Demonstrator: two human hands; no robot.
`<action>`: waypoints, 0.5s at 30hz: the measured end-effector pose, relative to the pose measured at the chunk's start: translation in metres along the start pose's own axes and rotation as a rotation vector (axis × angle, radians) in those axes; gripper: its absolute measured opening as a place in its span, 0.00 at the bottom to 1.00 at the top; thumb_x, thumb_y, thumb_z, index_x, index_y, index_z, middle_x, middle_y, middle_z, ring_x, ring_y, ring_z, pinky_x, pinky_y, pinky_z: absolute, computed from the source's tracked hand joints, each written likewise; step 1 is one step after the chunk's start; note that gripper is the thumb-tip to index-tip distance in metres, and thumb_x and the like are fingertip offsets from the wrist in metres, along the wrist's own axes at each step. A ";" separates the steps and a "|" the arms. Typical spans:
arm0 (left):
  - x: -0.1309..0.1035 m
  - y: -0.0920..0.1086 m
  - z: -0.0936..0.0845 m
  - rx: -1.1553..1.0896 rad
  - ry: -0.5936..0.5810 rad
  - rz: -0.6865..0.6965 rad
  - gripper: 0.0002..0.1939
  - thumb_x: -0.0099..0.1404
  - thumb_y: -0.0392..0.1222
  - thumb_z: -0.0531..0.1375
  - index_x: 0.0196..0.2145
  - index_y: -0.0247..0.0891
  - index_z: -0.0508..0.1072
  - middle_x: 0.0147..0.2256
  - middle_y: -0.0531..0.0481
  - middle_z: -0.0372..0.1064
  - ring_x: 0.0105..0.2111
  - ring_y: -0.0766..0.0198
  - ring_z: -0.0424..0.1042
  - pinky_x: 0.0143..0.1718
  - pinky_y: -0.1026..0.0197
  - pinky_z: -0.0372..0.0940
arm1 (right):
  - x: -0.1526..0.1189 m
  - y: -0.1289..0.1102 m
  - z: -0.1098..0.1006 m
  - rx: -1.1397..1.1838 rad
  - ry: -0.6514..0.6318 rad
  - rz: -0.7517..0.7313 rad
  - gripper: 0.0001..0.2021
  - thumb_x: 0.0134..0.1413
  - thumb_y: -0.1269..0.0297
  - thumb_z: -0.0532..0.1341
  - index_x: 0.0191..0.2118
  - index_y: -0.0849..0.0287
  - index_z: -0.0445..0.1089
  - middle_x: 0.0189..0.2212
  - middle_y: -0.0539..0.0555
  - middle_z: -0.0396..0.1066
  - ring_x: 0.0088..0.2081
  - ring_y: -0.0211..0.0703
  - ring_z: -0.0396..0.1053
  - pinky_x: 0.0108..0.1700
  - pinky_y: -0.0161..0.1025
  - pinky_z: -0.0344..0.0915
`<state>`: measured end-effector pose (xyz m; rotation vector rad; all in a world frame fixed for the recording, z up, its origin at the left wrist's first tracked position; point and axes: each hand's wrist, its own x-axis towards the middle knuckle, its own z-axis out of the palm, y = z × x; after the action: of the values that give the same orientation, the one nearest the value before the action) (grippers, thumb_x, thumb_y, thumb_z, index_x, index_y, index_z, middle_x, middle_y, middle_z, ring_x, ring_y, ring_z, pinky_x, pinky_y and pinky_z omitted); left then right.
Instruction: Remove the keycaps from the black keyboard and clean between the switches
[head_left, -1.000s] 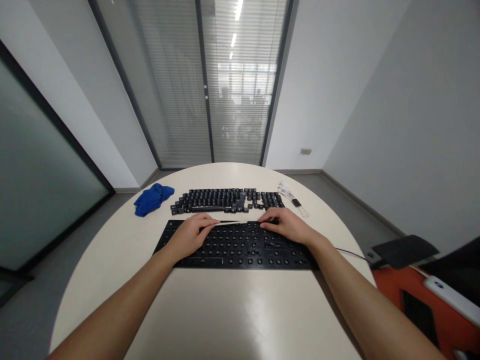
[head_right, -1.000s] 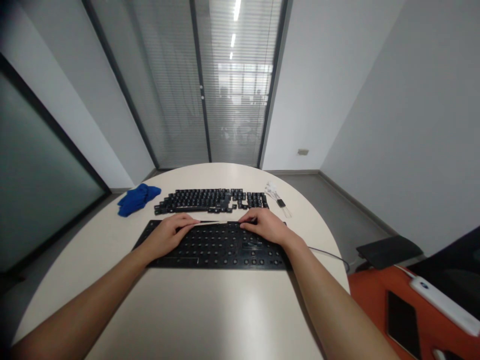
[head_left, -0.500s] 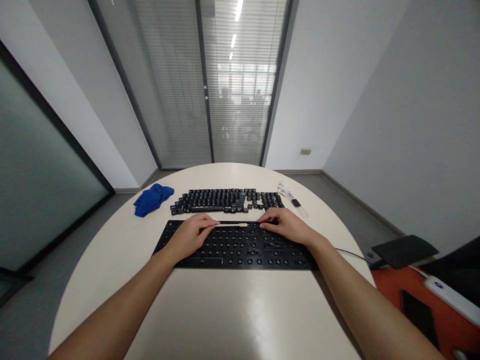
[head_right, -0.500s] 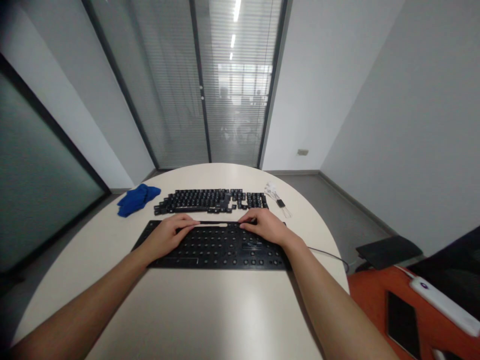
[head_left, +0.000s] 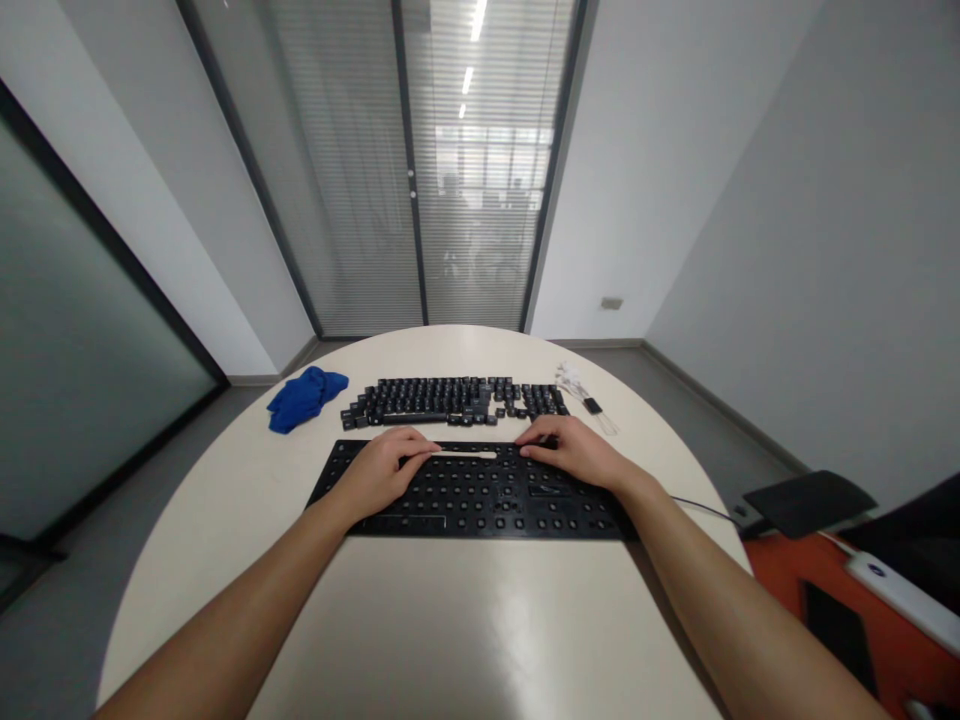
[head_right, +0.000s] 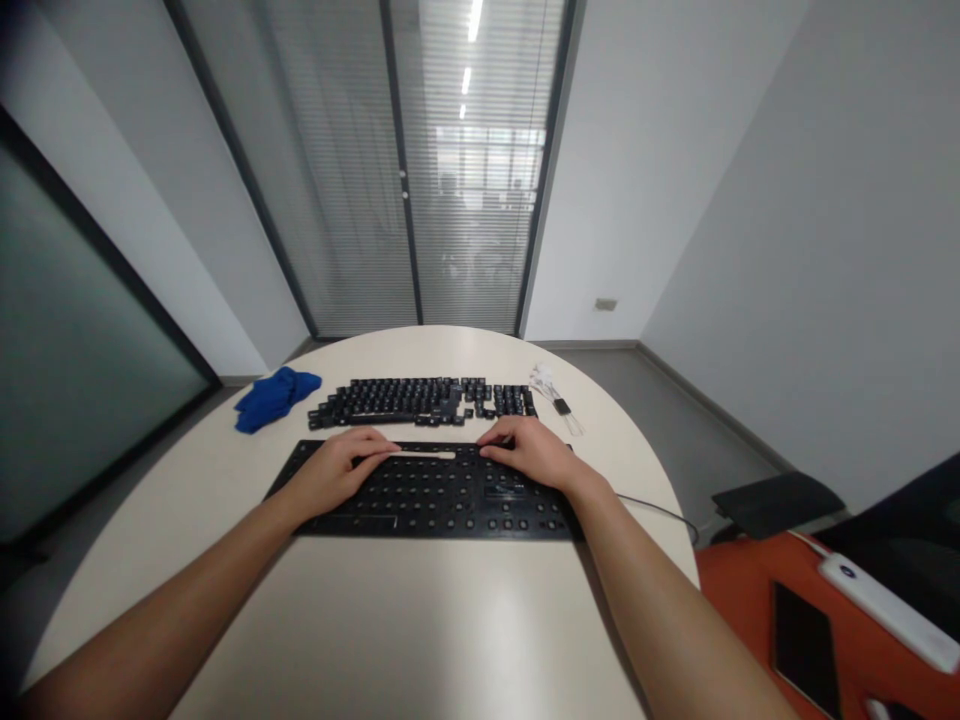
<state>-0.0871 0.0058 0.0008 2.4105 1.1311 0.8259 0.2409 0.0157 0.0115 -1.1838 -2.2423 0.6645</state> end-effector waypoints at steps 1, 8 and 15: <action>0.000 0.000 0.000 0.001 -0.001 0.000 0.12 0.71 0.39 0.56 0.43 0.43 0.80 0.41 0.48 0.75 0.42 0.58 0.73 0.48 0.54 0.66 | 0.000 0.000 0.000 0.000 -0.001 -0.001 0.08 0.58 0.60 0.64 0.40 0.54 0.79 0.38 0.54 0.78 0.40 0.45 0.74 0.45 0.43 0.69; 0.000 0.000 -0.001 0.007 0.013 0.005 0.12 0.71 0.40 0.56 0.44 0.44 0.80 0.40 0.48 0.76 0.42 0.58 0.73 0.46 0.55 0.66 | 0.000 -0.001 0.000 -0.003 -0.001 -0.003 0.08 0.58 0.61 0.65 0.41 0.54 0.79 0.38 0.53 0.78 0.40 0.45 0.74 0.45 0.42 0.69; -0.001 -0.002 0.000 0.003 0.006 -0.002 0.12 0.70 0.39 0.57 0.43 0.43 0.80 0.40 0.48 0.76 0.42 0.59 0.73 0.47 0.55 0.66 | 0.001 -0.001 0.000 0.005 0.001 -0.007 0.08 0.58 0.60 0.65 0.40 0.54 0.79 0.38 0.53 0.78 0.40 0.45 0.74 0.45 0.43 0.69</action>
<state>-0.0887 0.0061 -0.0004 2.4103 1.1378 0.8323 0.2398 0.0160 0.0122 -1.1734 -2.2419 0.6661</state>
